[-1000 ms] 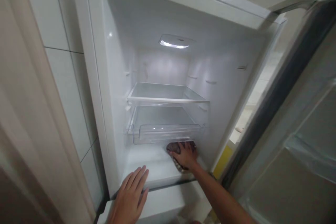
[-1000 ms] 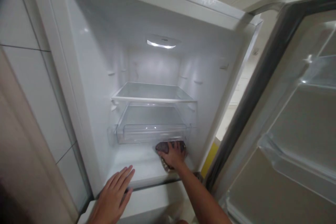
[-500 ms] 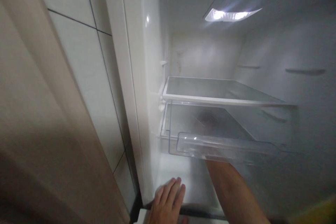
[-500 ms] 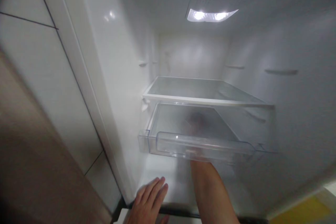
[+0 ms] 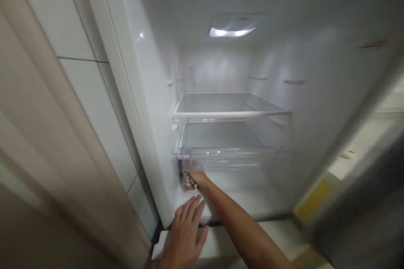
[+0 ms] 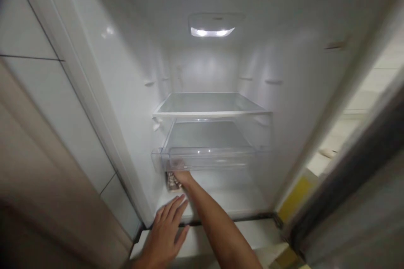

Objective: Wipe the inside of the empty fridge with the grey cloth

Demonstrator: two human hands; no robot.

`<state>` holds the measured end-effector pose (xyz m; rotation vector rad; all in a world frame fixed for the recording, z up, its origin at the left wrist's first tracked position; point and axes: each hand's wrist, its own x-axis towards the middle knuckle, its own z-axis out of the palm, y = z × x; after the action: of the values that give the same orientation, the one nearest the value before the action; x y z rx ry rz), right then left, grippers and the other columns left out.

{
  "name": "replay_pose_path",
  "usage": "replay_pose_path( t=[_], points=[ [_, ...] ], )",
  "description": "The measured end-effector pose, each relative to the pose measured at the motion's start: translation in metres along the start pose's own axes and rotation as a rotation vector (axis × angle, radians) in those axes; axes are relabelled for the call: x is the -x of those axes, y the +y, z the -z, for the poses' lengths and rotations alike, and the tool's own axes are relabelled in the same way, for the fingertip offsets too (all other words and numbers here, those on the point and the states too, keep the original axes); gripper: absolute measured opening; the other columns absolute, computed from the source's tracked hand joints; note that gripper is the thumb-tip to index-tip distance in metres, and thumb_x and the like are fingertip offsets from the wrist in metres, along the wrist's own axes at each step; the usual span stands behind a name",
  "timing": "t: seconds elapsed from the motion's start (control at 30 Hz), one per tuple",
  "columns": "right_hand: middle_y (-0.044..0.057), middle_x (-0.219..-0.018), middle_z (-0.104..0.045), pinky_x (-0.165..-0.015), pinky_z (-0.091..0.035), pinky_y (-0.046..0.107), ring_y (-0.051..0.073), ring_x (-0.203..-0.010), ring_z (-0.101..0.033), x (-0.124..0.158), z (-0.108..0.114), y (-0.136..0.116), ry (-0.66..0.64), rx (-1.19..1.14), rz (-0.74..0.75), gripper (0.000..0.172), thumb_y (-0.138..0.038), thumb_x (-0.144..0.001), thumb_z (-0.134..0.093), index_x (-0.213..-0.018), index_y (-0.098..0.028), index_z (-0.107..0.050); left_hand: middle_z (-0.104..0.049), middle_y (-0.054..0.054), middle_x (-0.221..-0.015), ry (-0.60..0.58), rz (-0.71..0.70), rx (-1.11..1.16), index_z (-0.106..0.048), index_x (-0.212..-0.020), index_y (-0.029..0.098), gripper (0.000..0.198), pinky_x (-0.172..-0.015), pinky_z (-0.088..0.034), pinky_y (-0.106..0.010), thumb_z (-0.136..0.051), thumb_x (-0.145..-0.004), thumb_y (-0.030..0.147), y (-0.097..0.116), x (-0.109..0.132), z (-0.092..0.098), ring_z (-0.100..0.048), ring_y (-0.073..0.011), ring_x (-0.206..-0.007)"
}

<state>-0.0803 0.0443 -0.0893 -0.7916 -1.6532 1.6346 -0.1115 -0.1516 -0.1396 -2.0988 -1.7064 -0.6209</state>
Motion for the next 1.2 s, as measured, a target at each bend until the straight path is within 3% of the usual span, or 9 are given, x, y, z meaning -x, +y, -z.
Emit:
replay_pose_path(
  t=[0.07, 0.2, 0.33, 0.53, 0.67, 0.8, 0.9, 1.03, 1.2],
  points=[
    [0.002, -0.116, -0.078, -0.104, -0.054, 0.038, 0.025, -0.114, -0.070, 0.026, 0.015, -0.010, -0.082, 0.182, 0.125, 0.031, -0.029, -0.089, -0.074, -0.119, -0.024, -0.079, -0.065, -0.007, -0.153, 0.023, 0.001, -0.002, -0.048, -0.162, 0.025, 0.063, -0.114, -0.042, -0.043, -0.059, -0.102, 0.042, -0.001, 0.001, 0.001, -0.059, -0.0274, -0.135],
    [0.004, -0.134, -0.074, -0.111, -0.048, 0.038, 0.028, -0.125, -0.066, 0.065, 0.052, -0.032, -0.260, 0.837, 0.311, 0.061, -0.014, -0.074, -0.068, -0.132, -0.029, -0.076, -0.067, -0.004, -0.151, 0.049, -0.076, -0.009, -0.047, -0.162, 0.027, 0.061, -0.116, -0.039, -0.039, -0.057, -0.102, 0.035, -0.005, 0.002, -0.003, -0.058, -0.0241, -0.136],
    [0.010, -0.140, -0.069, -0.113, -0.045, 0.048, 0.034, -0.131, -0.062, 0.090, 0.113, -0.051, -0.044, 1.325, 0.071, 0.058, -0.025, -0.077, -0.073, -0.134, -0.035, -0.075, -0.056, -0.003, -0.163, 0.083, -0.109, -0.036, -0.033, -0.169, 0.026, 0.070, -0.120, -0.033, -0.037, -0.053, -0.102, 0.028, -0.007, 0.001, -0.003, -0.050, -0.0211, -0.147],
    [0.023, -0.129, -0.073, -0.109, -0.046, 0.049, 0.038, -0.124, -0.065, 0.111, 0.200, -0.055, 0.287, 1.403, -0.226, 0.053, -0.047, -0.091, -0.065, -0.133, -0.016, -0.075, -0.054, -0.002, -0.165, 0.083, -0.091, -0.029, -0.029, -0.171, 0.030, 0.073, -0.120, -0.033, -0.040, -0.053, -0.102, 0.030, -0.004, 0.000, -0.005, -0.050, -0.0229, -0.148],
    [0.019, -0.147, -0.065, -0.119, -0.037, 0.052, 0.038, -0.138, -0.057, 0.092, 0.167, -0.048, 0.286, 1.409, -0.175, 0.067, -0.058, -0.091, -0.065, -0.147, -0.022, -0.066, -0.055, -0.002, -0.164, 0.050, -0.060, 0.000, -0.037, -0.167, 0.032, 0.066, -0.117, -0.036, -0.041, -0.053, -0.103, 0.031, -0.003, -0.002, -0.004, -0.051, -0.0233, -0.148],
    [0.012, -0.155, -0.059, -0.122, -0.032, 0.055, 0.037, -0.143, -0.051, 0.079, 0.090, -0.035, 0.010, 1.337, 0.059, 0.066, -0.063, -0.088, -0.067, -0.148, -0.034, -0.065, -0.059, -0.004, -0.159, 0.053, -0.059, 0.028, -0.046, -0.162, 0.028, 0.060, -0.117, -0.036, -0.041, -0.052, -0.102, 0.028, -0.004, 0.000, -0.001, -0.052, -0.0229, -0.146],
    [0.008, -0.150, -0.061, -0.117, -0.038, 0.050, 0.033, -0.135, -0.057, 0.086, 0.065, -0.029, -0.154, 1.294, 0.171, 0.059, -0.053, -0.089, -0.069, -0.145, -0.037, -0.067, -0.065, -0.006, -0.151, 0.076, -0.059, 0.056, -0.053, -0.155, 0.026, 0.055, -0.117, -0.037, -0.041, -0.054, -0.100, 0.027, -0.006, 0.003, -0.001, -0.056, -0.0239, -0.139],
    [0.007, -0.146, -0.063, -0.112, -0.042, 0.045, 0.030, -0.128, -0.061, 0.104, 0.105, -0.033, -0.135, 1.301, 0.151, 0.054, -0.045, -0.090, -0.069, -0.143, -0.036, -0.068, -0.065, -0.006, -0.150, 0.088, -0.050, 0.063, -0.048, -0.159, 0.027, 0.060, -0.117, -0.038, -0.041, -0.055, -0.099, 0.025, -0.007, 0.005, -0.002, -0.057, -0.0242, -0.139],
    [0.014, -0.150, -0.061, -0.115, -0.039, 0.048, 0.034, -0.134, -0.057, 0.124, 0.189, -0.042, 0.199, 1.373, -0.088, 0.064, -0.052, -0.088, -0.071, -0.148, -0.030, -0.065, -0.060, -0.004, -0.158, 0.105, -0.070, 0.018, -0.046, -0.161, 0.028, 0.064, -0.122, -0.033, -0.042, -0.054, -0.098, 0.024, -0.003, 0.003, -0.001, -0.051, -0.0240, -0.146]
  ],
)
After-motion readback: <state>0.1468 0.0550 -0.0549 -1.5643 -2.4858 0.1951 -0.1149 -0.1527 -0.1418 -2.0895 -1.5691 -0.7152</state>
